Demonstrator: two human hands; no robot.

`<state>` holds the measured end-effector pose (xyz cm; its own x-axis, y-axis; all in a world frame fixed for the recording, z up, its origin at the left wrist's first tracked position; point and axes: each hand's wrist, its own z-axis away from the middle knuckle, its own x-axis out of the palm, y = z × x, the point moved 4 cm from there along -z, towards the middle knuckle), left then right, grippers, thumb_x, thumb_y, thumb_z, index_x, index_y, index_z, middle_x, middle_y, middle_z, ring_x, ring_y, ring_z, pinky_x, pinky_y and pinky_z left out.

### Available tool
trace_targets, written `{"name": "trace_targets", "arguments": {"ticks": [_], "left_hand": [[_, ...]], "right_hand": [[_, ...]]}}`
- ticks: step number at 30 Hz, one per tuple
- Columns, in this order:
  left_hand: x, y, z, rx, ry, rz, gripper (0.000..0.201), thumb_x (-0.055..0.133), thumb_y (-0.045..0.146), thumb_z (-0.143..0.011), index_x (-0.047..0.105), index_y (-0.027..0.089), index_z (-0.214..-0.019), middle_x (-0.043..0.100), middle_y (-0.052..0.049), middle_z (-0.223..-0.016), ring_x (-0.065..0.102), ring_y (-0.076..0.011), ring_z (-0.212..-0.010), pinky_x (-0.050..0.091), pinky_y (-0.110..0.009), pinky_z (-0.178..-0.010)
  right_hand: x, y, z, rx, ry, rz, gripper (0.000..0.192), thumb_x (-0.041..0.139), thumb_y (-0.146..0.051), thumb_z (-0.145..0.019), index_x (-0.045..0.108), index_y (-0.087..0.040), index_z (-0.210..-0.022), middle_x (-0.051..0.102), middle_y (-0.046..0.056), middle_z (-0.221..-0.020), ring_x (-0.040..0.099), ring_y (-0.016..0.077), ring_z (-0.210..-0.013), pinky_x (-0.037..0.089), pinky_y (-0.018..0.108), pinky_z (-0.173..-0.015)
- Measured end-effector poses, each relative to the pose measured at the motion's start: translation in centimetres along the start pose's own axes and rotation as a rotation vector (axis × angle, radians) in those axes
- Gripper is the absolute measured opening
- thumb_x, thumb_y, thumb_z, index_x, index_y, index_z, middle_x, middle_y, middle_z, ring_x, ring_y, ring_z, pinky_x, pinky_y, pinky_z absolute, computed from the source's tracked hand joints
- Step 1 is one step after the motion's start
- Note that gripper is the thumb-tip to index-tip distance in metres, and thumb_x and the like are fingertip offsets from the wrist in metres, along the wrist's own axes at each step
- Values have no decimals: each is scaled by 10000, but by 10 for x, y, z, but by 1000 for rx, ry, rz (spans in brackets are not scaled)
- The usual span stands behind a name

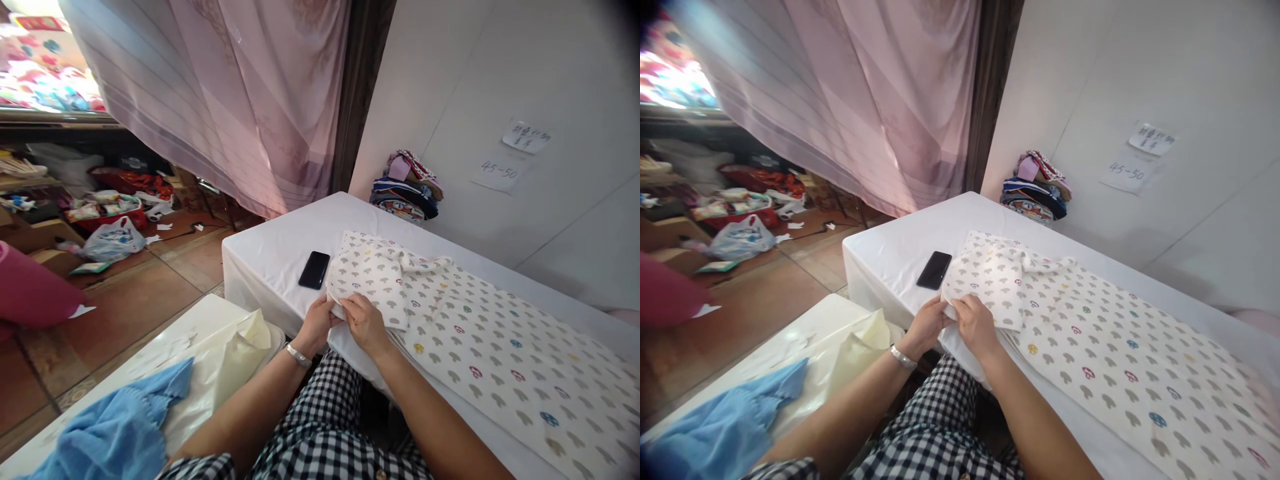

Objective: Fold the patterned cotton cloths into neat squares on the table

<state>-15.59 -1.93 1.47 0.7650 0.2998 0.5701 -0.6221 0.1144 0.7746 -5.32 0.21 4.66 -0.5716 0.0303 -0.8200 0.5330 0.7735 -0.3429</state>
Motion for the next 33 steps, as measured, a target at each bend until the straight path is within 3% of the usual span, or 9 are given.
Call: {"name": "trace_targets", "arguments": {"ticks": [10,15,22,28,33], "left_hand": [[-3,8,1,-6,29,-3,110,579,258,-724,622,200,-807,679,-51,-779,644,-190,-736,492,-269,-638],[-2,5,1,-21,0,27,288,604,418,-764,606,147,-859,667,-63,-753,634,-165,-676,496,-271,-646],[2,2,0,-23,10,61,238,695,322,-681,611,140,-809,634,-20,-678,606,-126,-624,474,-234,-619],[-2,0,-9,-32,54,41,148,689,222,-654,607,126,-730,613,-5,-614,551,-89,-533,428,-189,-517],[-1,26,-35,-3,64,-25,114,596,182,-728,615,122,-823,665,-64,-739,621,-146,-655,502,-263,-641]], "right_hand": [[1,-4,3,-26,2,47,322,390,-155,-893,607,-232,-1117,588,68,-884,523,199,-861,455,311,-736],[3,-10,1,-48,-18,59,297,392,-155,-893,623,-202,-1074,579,70,-850,516,202,-830,447,319,-719],[2,-14,1,-50,11,27,281,390,-165,-898,641,-194,-1022,582,67,-847,510,197,-813,443,331,-716],[2,-17,6,-92,-17,-67,286,430,-126,-860,631,-199,-1048,608,75,-1000,522,208,-929,450,362,-805],[-20,-5,22,-124,91,-118,353,405,-71,-833,613,-214,-1080,585,73,-1143,489,218,-1092,417,422,-918]]}}
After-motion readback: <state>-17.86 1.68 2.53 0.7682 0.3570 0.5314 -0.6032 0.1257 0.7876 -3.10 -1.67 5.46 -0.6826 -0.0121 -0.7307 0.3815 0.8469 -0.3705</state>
